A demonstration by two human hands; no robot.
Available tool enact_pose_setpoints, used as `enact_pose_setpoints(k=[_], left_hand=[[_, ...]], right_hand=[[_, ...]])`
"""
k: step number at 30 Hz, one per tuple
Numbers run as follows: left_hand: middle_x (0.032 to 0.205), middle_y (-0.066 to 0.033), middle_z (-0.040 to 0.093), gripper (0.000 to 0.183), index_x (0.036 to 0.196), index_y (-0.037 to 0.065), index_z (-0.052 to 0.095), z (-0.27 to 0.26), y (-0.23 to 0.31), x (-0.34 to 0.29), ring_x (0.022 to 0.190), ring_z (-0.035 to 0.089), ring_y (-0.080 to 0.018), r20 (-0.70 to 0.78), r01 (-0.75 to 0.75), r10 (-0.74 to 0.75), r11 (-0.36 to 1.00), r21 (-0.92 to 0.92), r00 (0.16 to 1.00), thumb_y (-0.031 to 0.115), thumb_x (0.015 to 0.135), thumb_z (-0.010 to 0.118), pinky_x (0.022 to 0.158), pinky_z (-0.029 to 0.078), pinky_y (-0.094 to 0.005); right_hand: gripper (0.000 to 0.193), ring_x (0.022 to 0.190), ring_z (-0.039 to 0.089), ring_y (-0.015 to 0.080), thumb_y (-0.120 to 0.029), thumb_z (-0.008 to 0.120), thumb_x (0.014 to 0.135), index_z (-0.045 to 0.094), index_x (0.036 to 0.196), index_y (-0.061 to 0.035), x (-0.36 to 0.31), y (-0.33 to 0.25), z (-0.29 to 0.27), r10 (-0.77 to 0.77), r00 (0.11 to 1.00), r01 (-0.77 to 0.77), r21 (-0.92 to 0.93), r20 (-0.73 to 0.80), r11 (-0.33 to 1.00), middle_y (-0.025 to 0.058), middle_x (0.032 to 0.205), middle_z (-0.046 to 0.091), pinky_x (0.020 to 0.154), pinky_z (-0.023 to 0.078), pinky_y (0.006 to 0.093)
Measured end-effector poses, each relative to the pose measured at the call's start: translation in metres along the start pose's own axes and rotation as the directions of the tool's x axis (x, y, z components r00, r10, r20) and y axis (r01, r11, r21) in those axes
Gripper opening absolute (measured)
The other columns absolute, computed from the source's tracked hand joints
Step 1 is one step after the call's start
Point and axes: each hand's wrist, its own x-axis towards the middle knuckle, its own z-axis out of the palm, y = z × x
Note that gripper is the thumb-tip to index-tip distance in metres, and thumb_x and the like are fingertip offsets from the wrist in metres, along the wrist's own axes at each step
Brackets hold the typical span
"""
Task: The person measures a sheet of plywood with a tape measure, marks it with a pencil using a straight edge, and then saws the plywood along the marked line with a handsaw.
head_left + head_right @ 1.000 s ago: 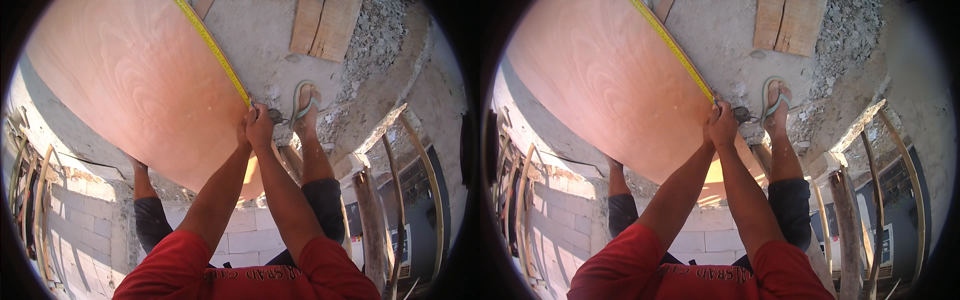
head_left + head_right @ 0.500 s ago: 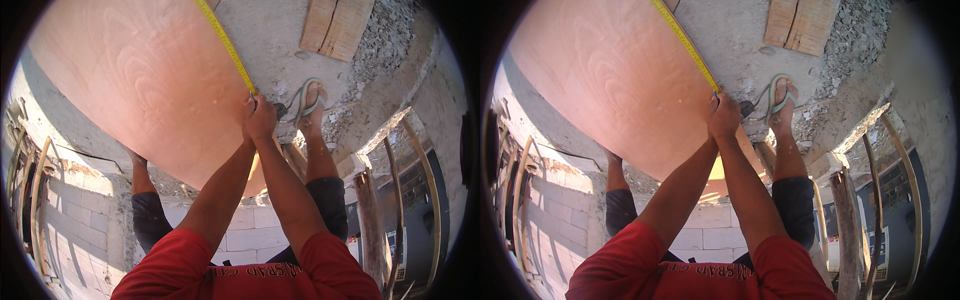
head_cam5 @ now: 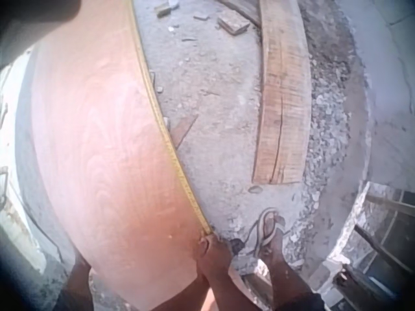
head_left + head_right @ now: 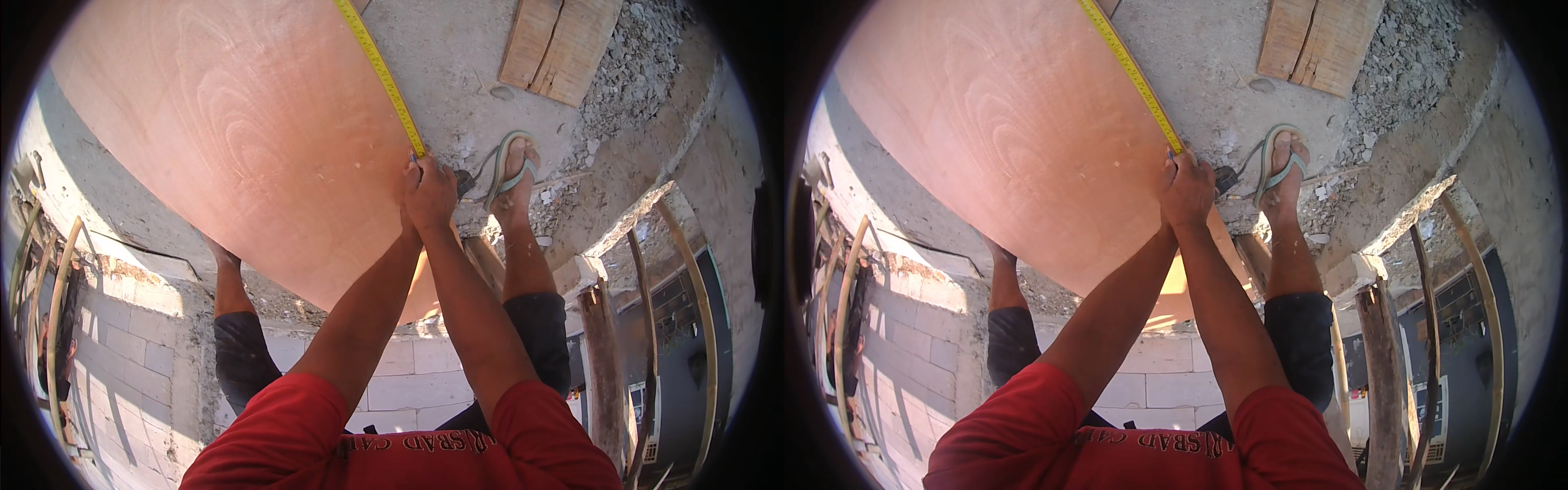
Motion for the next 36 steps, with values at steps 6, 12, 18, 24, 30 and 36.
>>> enact_pose_setpoints(k=[6, 12, 18, 24, 30, 36], left_hand=[[0.085, -0.0108, 0.076, 0.030, 0.102, 0.005, 0.078, 0.010, 0.003, -0.005, 0.078, 0.069, -0.0176, -0.002, -0.062, 0.062, 0.997, 0.043, 0.998, 0.033, 0.099, 0.066, 0.074, 0.053, -0.0350], [0.085, -0.0110, 0.076, 0.030, 0.102, 0.006, 0.079, 0.096, -0.205, -0.079, 0.078, 0.069, -0.0176, 0.100, 0.185, -0.289, 0.805, 0.564, 0.952, 0.033, 0.099, 0.066, 0.074, 0.053, -0.0348], [0.085, -0.0113, 0.076, 0.030, 0.102, 0.006, 0.079, 0.089, -0.260, -0.114, 0.078, 0.069, -0.0176, 0.123, 0.216, -0.448, 0.631, 0.745, 0.885, 0.033, 0.099, 0.066, 0.074, 0.053, -0.0346], [0.086, -0.0115, 0.075, 0.031, 0.103, 0.006, 0.079, 0.046, -0.259, -0.116, 0.078, 0.069, -0.0176, 0.181, 0.084, -0.424, 0.534, 0.842, 0.887, 0.034, 0.099, 0.067, 0.074, 0.053, -0.0344], [0.090, -0.0162, 0.076, 0.031, 0.108, 0.007, 0.079, 0.050, -0.176, -0.140, 0.085, 0.072, -0.0235, 0.258, 0.198, -0.549, 0.637, 0.744, 0.795, 0.034, 0.097, 0.069, 0.080, 0.053, -0.0382], [0.088, -0.0166, 0.075, 0.027, 0.104, 0.007, 0.078, -0.009, -0.078, -0.185, 0.082, 0.073, -0.0256, 0.355, 0.204, -0.556, 0.708, 0.677, 0.752, 0.031, 0.097, 0.067, 0.077, 0.055, -0.0404]], right_hand=[[0.016, 0.085, 0.072, 0.0369, -0.024, 0.063, 0.097, 0.066, 0.100, -0.0090, -0.002, -0.001, 0.008, 0.052, 0.999, -0.052, 0.044, 0.001, 0.998, 0.0189, 0.085, 0.073, 0.106, 0.046, 0.0514], [0.016, 0.086, 0.071, 0.0382, -0.023, 0.063, 0.097, 0.066, 0.100, -0.0084, -0.003, -0.005, 0.008, 0.046, 0.996, -0.045, -0.021, 0.070, 0.999, 0.0193, 0.087, 0.073, 0.106, 0.047, 0.0504], [0.018, 0.090, 0.072, 0.0355, -0.026, 0.062, 0.099, 0.065, 0.103, -0.0078, -0.012, -0.016, 0.000, 0.023, 0.992, -0.011, -0.103, 0.123, 0.995, 0.0184, 0.092, 0.075, 0.108, 0.045, 0.0503], [0.026, 0.090, 0.073, 0.0373, -0.025, 0.055, 0.102, 0.065, 0.118, -0.0065, -0.027, -0.039, -0.012, 0.240, 0.971, -0.223, 0.466, 0.023, 0.856, 0.0155, 0.093, 0.076, 0.101, 0.050, 0.0458], [0.030, 0.105, 0.069, 0.0323, -0.028, 0.054, 0.104, 0.071, 0.122, -0.0114, -0.053, 0.035, -0.057, 0.094, 0.963, -0.114, 0.065, 0.253, 0.991, 0.0163, 0.106, 0.075, 0.097, 0.051, 0.0450], [0.039, 0.107, 0.070, 0.0311, -0.031, 0.065, 0.099, 0.069, 0.128, -0.0034, -0.110, -0.091, -0.154, -0.016, 0.805, 0.089, -0.094, 0.593, 0.992, 0.0207, 0.113, 0.073, 0.097, 0.053, 0.0401]])
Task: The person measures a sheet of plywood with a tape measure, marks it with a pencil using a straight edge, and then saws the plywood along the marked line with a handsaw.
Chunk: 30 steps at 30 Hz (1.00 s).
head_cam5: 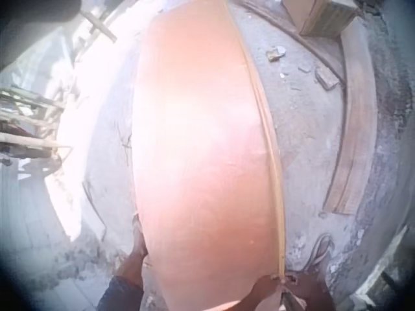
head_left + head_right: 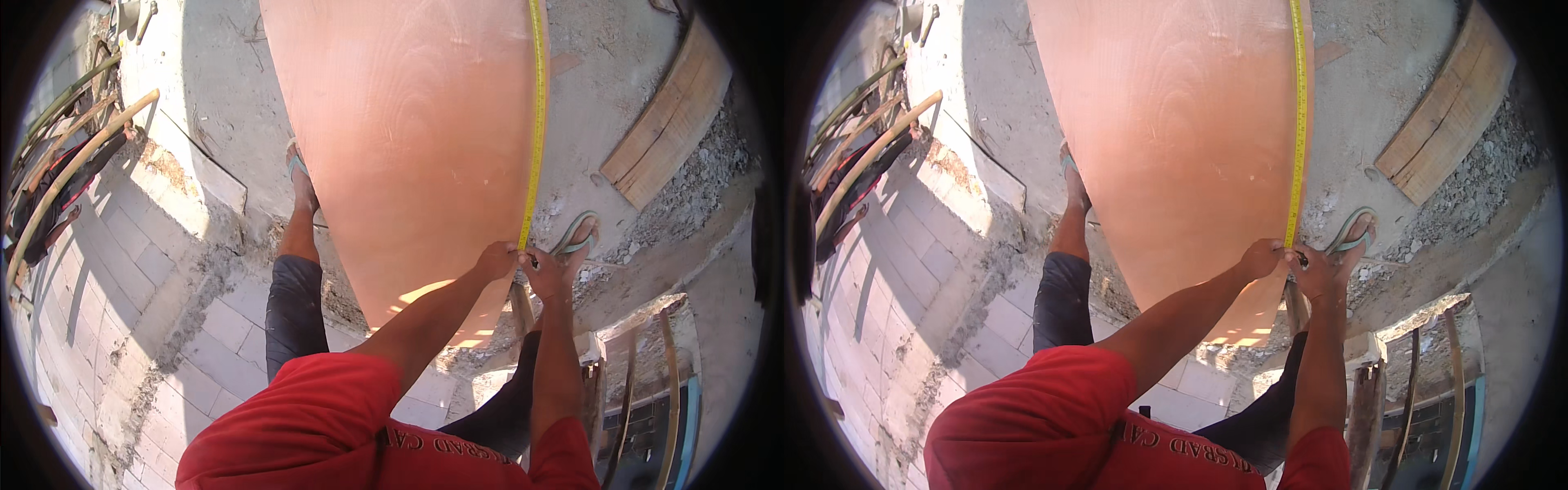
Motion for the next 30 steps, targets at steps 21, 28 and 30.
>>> enact_pose_setpoints(k=[21, 28, 30], left_hand=[[0.118, -0.0073, 0.068, 0.039, 0.124, 0.006, 0.060, -0.198, 0.255, -0.632, 0.108, 0.066, -0.0198, 0.136, -0.040, 0.282, 0.539, -0.842, 0.950, 0.037, 0.101, 0.069, 0.093, 0.054, -0.0385], [0.106, -0.0095, 0.070, 0.045, 0.132, 0.005, 0.053, -0.161, 0.422, -0.779, 0.093, 0.069, -0.0251, 0.283, 0.017, 0.239, 0.735, -0.677, 0.929, 0.034, 0.100, 0.068, 0.084, 0.056, -0.0490], [0.097, -0.0127, 0.071, 0.035, 0.126, 0.003, 0.055, -0.134, 0.421, -0.768, 0.077, 0.070, -0.0253, 0.156, -0.061, 0.256, 0.674, -0.736, 0.954, 0.030, 0.104, 0.061, 0.072, 0.057, -0.0491]], right_hand=[[0.035, 0.085, 0.072, 0.0376, -0.032, 0.083, 0.082, 0.072, 0.099, -0.0028, -0.619, -0.474, -0.140, -0.164, 0.938, 0.176, 0.013, -0.306, 0.984, 0.0202, 0.090, 0.073, 0.079, 0.055, 0.0448], [0.037, 0.058, 0.071, 0.0224, -0.028, 0.081, 0.085, 0.070, 0.106, 0.0014, -0.730, -0.550, -0.220, -0.155, 0.913, 0.152, -0.037, -0.378, 0.988, 0.0134, 0.084, 0.072, 0.042, 0.047, 0.0287], [0.038, 0.059, 0.072, 0.0212, -0.026, 0.080, 0.088, 0.068, 0.109, 0.0033, -0.759, -0.587, -0.216, 0.006, 0.973, 0.078, 0.354, -0.232, 0.932, 0.0127, 0.085, 0.073, 0.042, 0.047, 0.0280]])
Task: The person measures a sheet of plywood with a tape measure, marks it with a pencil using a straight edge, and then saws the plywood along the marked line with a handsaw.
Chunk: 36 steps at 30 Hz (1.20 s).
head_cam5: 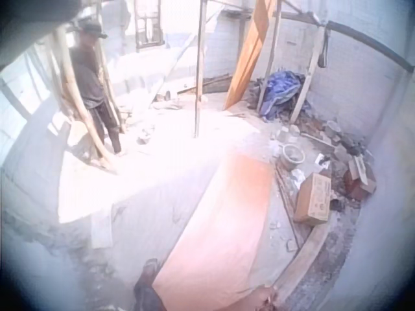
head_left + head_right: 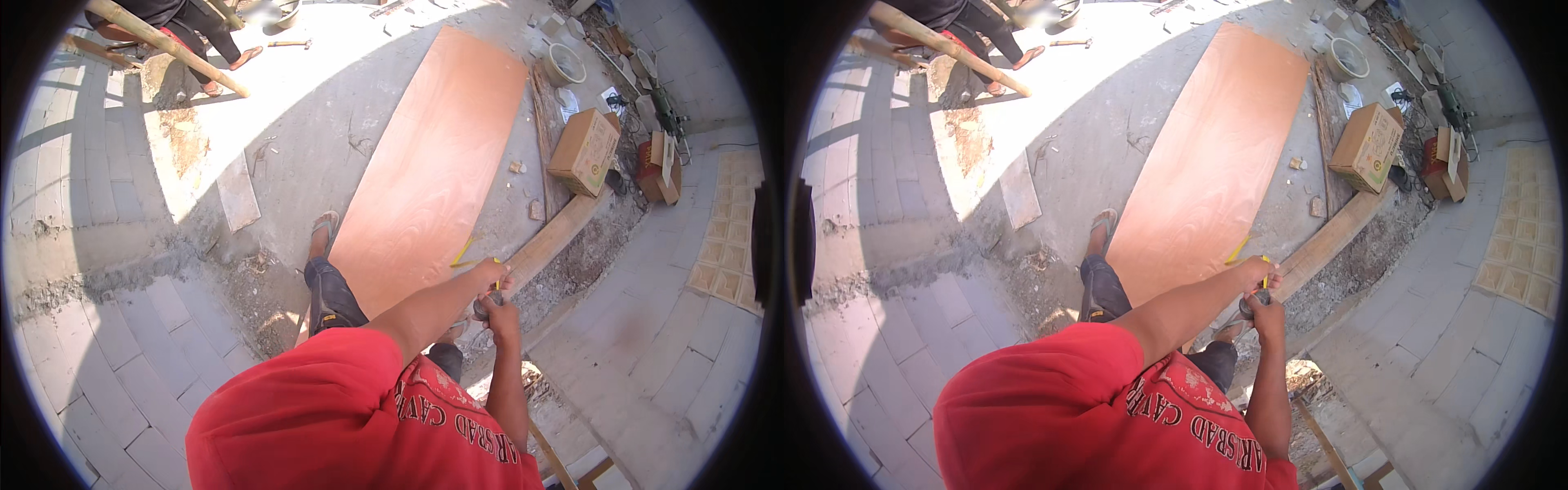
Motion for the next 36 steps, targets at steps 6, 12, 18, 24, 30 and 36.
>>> enact_pose_setpoints(k=[6, 12, 18, 24, 30, 36], left_hand=[[0.106, -0.0194, 0.067, 0.020, 0.110, -0.003, 0.056, 0.031, -0.059, -0.076, 0.074, 0.068, -0.0321, -0.087, 0.204, -0.233, 0.945, -0.257, 0.969, 0.013, 0.102, 0.047, 0.066, 0.057, -0.0527], [0.116, -0.0227, 0.065, 0.028, 0.117, 0.001, 0.063, -0.146, -0.069, -0.152, 0.094, 0.067, -0.0430, -0.282, 0.009, -0.198, 0.832, -0.554, 0.939, 0.016, 0.099, 0.047, 0.081, 0.055, -0.0606], [0.131, -0.0202, 0.060, 0.034, 0.119, 0.001, 0.064, -0.252, -0.009, -0.231, 0.107, 0.060, -0.0473, -0.447, -0.311, -0.018, 0.693, -0.650, 0.894, 0.017, 0.098, 0.042, 0.087, 0.048, -0.0646], [0.125, -0.0173, 0.063, 0.032, 0.120, -0.006, 0.062, -0.295, 0.031, -0.254, 0.110, 0.063, -0.0372, -0.369, -0.442, 0.284, 0.761, -0.475, 0.885, 0.013, 0.098, 0.048, 0.090, 0.055, -0.0520], [0.095, -0.0119, 0.062, 0.023, 0.109, -0.005, 0.061, -0.249, 0.056, -0.227, 0.091, 0.064, -0.0314, -0.668, -0.409, 0.107, 0.857, -0.313, 0.737, 0.010, 0.100, 0.047, 0.084, 0.058, -0.0476], [0.091, -0.0087, 0.059, 0.013, 0.102, 0.002, 0.054, -0.136, 0.042, -0.128, 0.086, 0.061, -0.0288, -0.595, -0.142, 0.029, 0.979, -0.144, 0.803, 0.014, 0.105, 0.051, 0.088, 0.059, -0.0515]], right_hand=[[0.042, 0.057, 0.069, 0.0177, -0.028, 0.086, 0.081, 0.073, 0.102, 0.0062, -0.082, 0.072, -0.040, -0.034, 0.997, 0.013, -0.281, -0.069, 0.960, 0.0130, 0.084, 0.075, 0.044, 0.048, 0.0290], [0.060, 0.098, 0.075, 0.0351, -0.041, 0.088, 0.073, 0.075, 0.116, -0.0010, -0.200, 0.036, 0.014, -0.248, 0.957, 0.289, -0.502, 0.148, 0.815, 0.0237, 0.107, 0.076, 0.090, 0.057, 0.0418], [0.055, 0.105, 0.075, 0.0290, -0.037, 0.085, 0.080, 0.073, 0.123, -0.0055, -0.244, 0.003, 0.022, -0.270, 0.934, 0.341, -0.349, 0.235, 0.873, 0.0180, 0.112, 0.077, 0.092, 0.057, 0.0384], [0.055, 0.075, 0.066, 0.0141, -0.043, 0.081, 0.089, 0.070, 0.126, -0.0039, -0.192, -0.029, -0.016, -0.233, 0.913, 0.222, 0.072, 0.336, 0.972, 0.0071, 0.100, 0.074, 0.067, 0.054, 0.0281], [0.057, 0.069, 0.067, 0.0153, -0.049, 0.079, 0.090, 0.067, 0.120, -0.0026, -0.202, 0.026, -0.067, -0.020, 0.972, -0.044, 0.264, 0.235, 0.964, 0.0063, 0.090, 0.072, 0.055, 0.050, 0.0311], [0.047, 0.056, 0.066, 0.0140, -0.046, 0.072, 0.097, 0.065, 0.115, -0.0040, -0.154, 0.140, -0.139, -0.010, 0.971, -0.108, 0.471, 0.240, 0.876, 0.0056, 0.085, 0.071, 0.044, 0.041, 0.0248]])
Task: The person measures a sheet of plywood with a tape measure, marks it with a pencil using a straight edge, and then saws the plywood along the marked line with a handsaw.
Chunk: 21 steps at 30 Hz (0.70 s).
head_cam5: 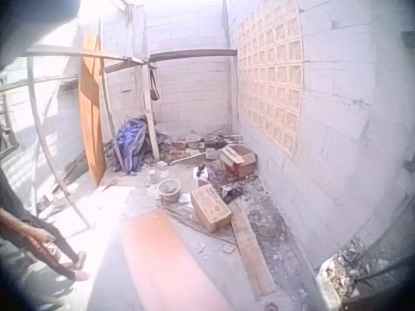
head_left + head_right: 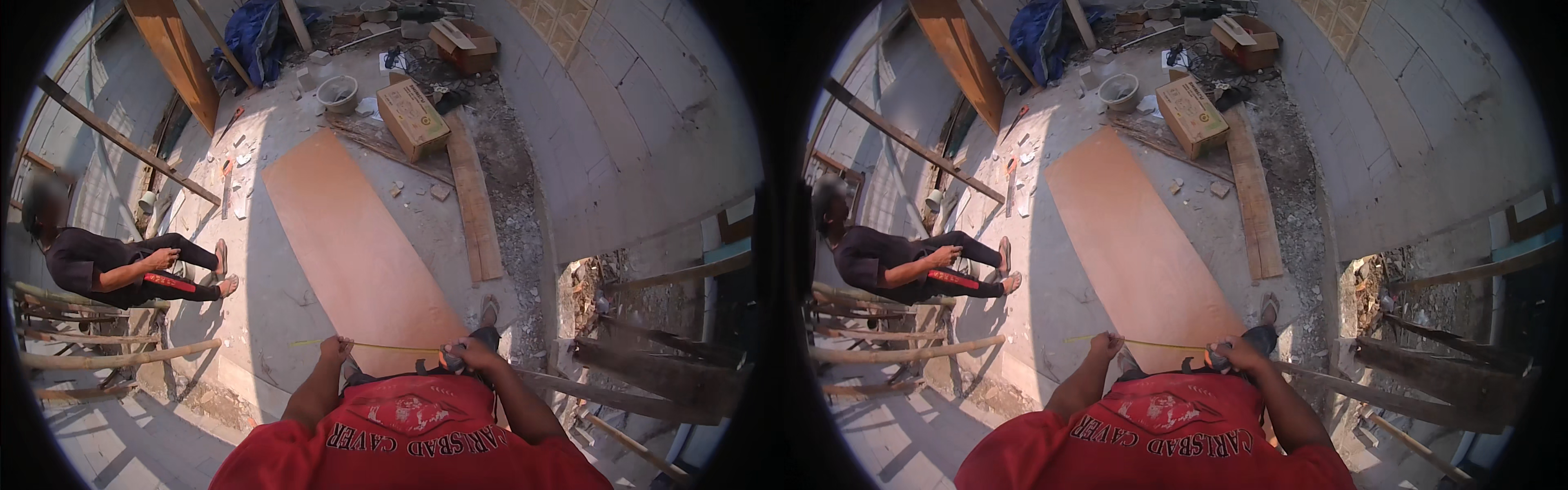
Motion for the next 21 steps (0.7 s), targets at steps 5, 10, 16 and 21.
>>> enact_pose_setpoints(k=[5, 10, 16, 21], left_hand=[[0.092, -0.0063, 0.061, 0.025, 0.108, 0.007, 0.056, 0.229, -0.178, -0.026, 0.090, 0.065, -0.0236, 0.286, -0.199, 0.093, 0.909, 0.367, 0.954, 0.031, 0.105, 0.063, 0.091, 0.061, -0.0486], [0.099, -0.0079, 0.066, 0.032, 0.109, 0.007, 0.059, 0.456, -0.365, -0.073, 0.095, 0.067, -0.0208, 0.356, -0.238, 0.040, 0.811, 0.534, 0.934, 0.036, 0.102, 0.068, 0.092, 0.061, -0.0418], [0.110, -0.0113, 0.069, 0.052, 0.121, 0.004, 0.066, 0.550, -0.494, -0.193, 0.099, 0.068, -0.0211, 0.441, -0.247, -0.274, 0.532, 0.810, 0.854, 0.053, 0.105, 0.057, 0.091, 0.058, -0.0385], [0.117, -0.0110, 0.067, 0.055, 0.130, 0.006, 0.062, 0.633, -0.478, -0.248, 0.107, 0.065, -0.0217, 0.511, -0.186, -0.288, 0.700, 0.689, 0.810, 0.053, 0.111, 0.041, 0.098, 0.052, -0.0400]], right_hand=[[0.052, 0.057, 0.066, 0.0126, -0.045, 0.072, 0.097, 0.065, 0.123, -0.0019, 0.062, 0.078, -0.235, 0.068, 0.996, -0.045, 0.322, -0.059, 0.946, 0.0059, 0.091, 0.071, 0.043, 0.041, 0.0223], [0.049, 0.053, 0.056, 0.0084, -0.049, 0.071, 0.098, 0.067, 0.116, -0.0035, 0.078, 0.072, -0.456, 0.152, 0.985, -0.085, 0.540, -0.080, 0.838, -0.0008, 0.083, 0.067, 0.044, 0.040, 0.0207], [0.067, 0.055, 0.060, 0.0124, -0.070, 0.050, 0.100, 0.072, 0.108, -0.0070, 0.003, 0.038, -0.538, 0.178, 0.984, -0.164, 0.533, 0.026, 0.830, 0.0037, 0.077, 0.070, 0.045, 0.042, 0.0258], [0.071, 0.055, 0.063, 0.0158, -0.072, 0.043, 0.102, 0.074, 0.108, -0.0081, 0.023, -0.048, -0.529, 0.144, 0.976, -0.045, 0.500, -0.161, 0.865, 0.0062, 0.077, 0.071, 0.050, 0.047, 0.0267]])
